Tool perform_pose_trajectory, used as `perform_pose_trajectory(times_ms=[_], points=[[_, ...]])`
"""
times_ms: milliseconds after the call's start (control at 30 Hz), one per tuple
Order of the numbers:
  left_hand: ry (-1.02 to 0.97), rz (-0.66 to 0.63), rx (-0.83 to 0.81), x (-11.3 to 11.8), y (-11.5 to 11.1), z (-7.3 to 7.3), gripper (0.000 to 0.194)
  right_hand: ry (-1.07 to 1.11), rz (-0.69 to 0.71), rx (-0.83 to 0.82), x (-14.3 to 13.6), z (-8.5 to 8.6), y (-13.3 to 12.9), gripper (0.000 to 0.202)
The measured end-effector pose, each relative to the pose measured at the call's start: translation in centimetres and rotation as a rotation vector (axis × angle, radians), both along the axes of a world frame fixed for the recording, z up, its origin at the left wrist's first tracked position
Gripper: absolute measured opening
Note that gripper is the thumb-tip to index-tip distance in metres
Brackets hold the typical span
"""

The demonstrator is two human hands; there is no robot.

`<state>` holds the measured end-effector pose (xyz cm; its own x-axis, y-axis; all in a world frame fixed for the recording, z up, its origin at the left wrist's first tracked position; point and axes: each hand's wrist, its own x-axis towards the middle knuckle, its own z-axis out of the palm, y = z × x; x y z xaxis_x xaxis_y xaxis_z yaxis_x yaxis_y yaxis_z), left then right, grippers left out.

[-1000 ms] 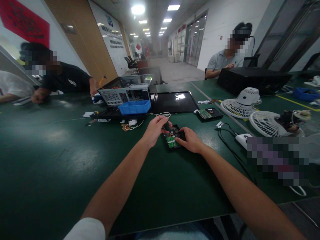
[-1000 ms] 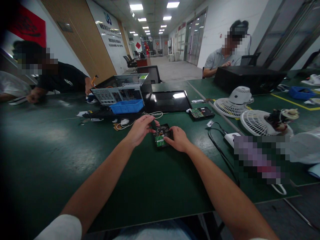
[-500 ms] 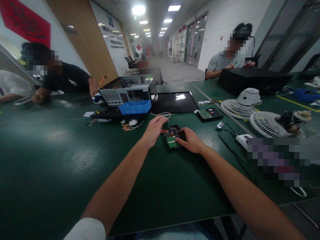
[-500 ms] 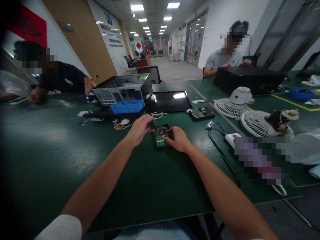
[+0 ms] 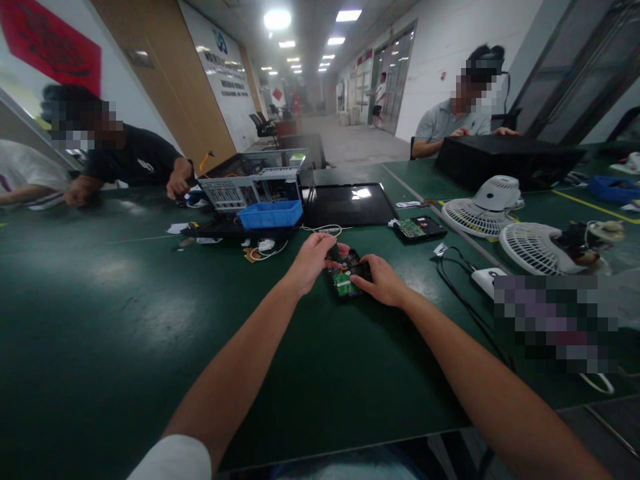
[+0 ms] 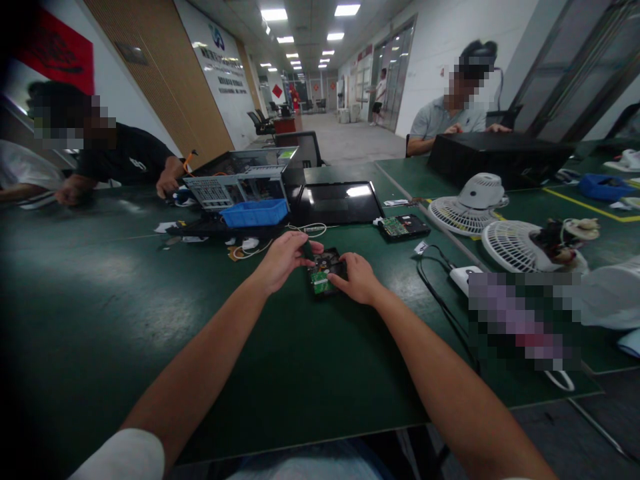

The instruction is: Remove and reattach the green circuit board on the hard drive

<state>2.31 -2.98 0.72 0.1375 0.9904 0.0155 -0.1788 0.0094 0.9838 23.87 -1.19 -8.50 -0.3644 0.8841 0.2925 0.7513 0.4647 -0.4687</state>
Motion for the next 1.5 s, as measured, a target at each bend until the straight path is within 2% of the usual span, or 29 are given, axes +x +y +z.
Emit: perform_pose_trajectory(times_ms=[467,700,967,1300,1500], points=[[0.140,0.049,0.120,-0.36,0.45,-0.30,0.019,-0.002,-0.001,-0.008,0.03,0.08,-0.08,0.046],[0.106,0.024,0.127,-0.31,0.31,-0.14,0.020,0.000,-0.003,-0.004,0.03,-0.05,0.00,0.047],[0.003,-0.065,0.063,-0.25,0.27,-0.48,0.024,-0.005,-0.010,0.001,0.02,0.07,-0.14,0.047],[-0.009,-0.027,0.039,0.19,-0.04,-0.14,0.022,-0.003,-0.007,-0.015,-0.01,0.12,-0.17,0.047],[0.033,0.003,0.079,-0.01,0.23,-0.36,0.021,-0.003,-0.008,-0.016,-0.05,0.08,-0.11,0.047]])
